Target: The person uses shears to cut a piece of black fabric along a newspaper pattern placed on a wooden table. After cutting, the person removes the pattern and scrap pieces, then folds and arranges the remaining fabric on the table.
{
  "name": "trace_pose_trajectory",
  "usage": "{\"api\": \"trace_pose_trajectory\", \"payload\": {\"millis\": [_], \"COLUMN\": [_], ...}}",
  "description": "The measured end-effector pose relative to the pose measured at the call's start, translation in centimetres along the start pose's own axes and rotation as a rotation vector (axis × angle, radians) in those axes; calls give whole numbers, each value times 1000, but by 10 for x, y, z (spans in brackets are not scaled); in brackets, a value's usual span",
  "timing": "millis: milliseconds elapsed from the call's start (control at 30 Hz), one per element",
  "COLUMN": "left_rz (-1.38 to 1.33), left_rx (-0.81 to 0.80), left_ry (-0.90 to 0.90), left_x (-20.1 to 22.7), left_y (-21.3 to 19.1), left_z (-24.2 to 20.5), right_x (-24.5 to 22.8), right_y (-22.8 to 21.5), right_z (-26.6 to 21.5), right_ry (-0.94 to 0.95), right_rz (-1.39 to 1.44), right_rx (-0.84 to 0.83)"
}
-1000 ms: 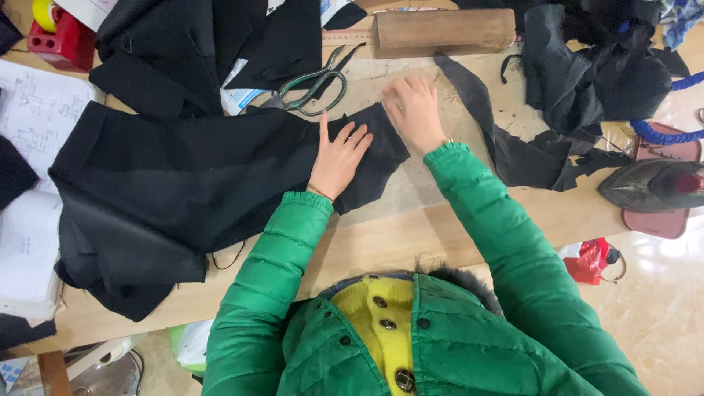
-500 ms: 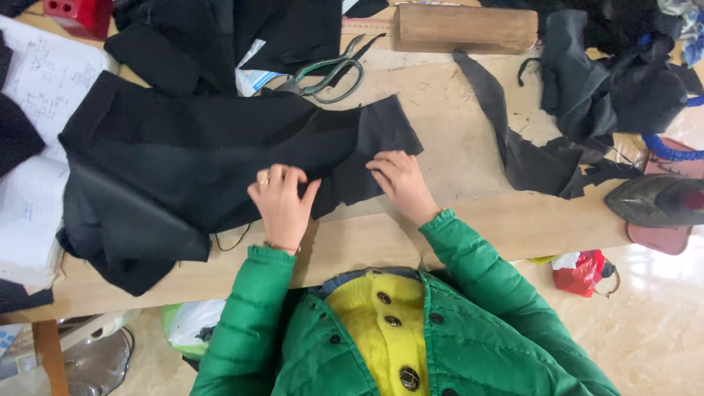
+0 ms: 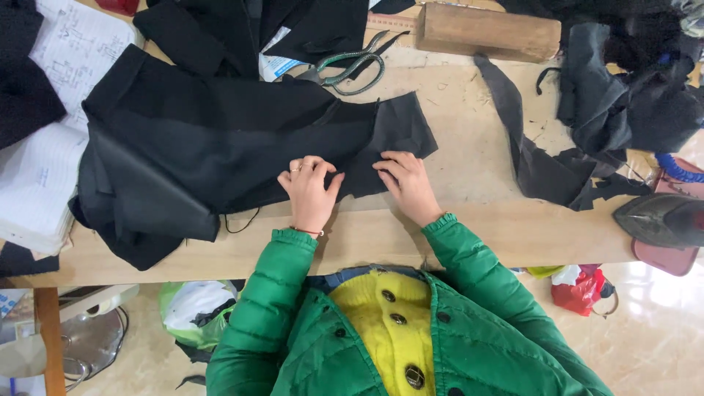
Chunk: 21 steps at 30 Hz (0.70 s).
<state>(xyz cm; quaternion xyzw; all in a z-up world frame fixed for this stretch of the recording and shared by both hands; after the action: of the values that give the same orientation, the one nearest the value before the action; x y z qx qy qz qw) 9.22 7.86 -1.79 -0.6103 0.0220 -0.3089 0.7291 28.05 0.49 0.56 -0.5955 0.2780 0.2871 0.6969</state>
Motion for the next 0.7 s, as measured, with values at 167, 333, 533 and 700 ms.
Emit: {"api": "trace_pose_trajectory", "payload": {"millis": [167,333,533,700], "left_rz": [138,168,218,231], "left_rx": [61,79,77,48], "left_ry": [58,84,117,134], "left_x": [0,-8,-13,-18], "left_y": [-10,-9,1,9], "left_z": [15,16,12,10], "right_x": [5,9,13,22], "right_y": [0,4,7,9], "right_z": [0,3,6,9], "right_ry": [2,-6,9,28], "right_rz": [-15,-68,-83,-100], "right_rx": [3,-2,0,-2]}}
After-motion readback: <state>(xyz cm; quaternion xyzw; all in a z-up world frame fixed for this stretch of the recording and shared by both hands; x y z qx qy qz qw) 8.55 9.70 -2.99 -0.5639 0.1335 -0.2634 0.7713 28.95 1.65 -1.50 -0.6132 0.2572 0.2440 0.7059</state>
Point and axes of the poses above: each hand's wrist, its own z-axis towards the middle knuckle, its own y-axis out of the palm, x = y × z, the point moved 8 cm from there along z, towards the middle knuckle, and after that the axes turned 12 degrees about z, right-handed, at the moved point
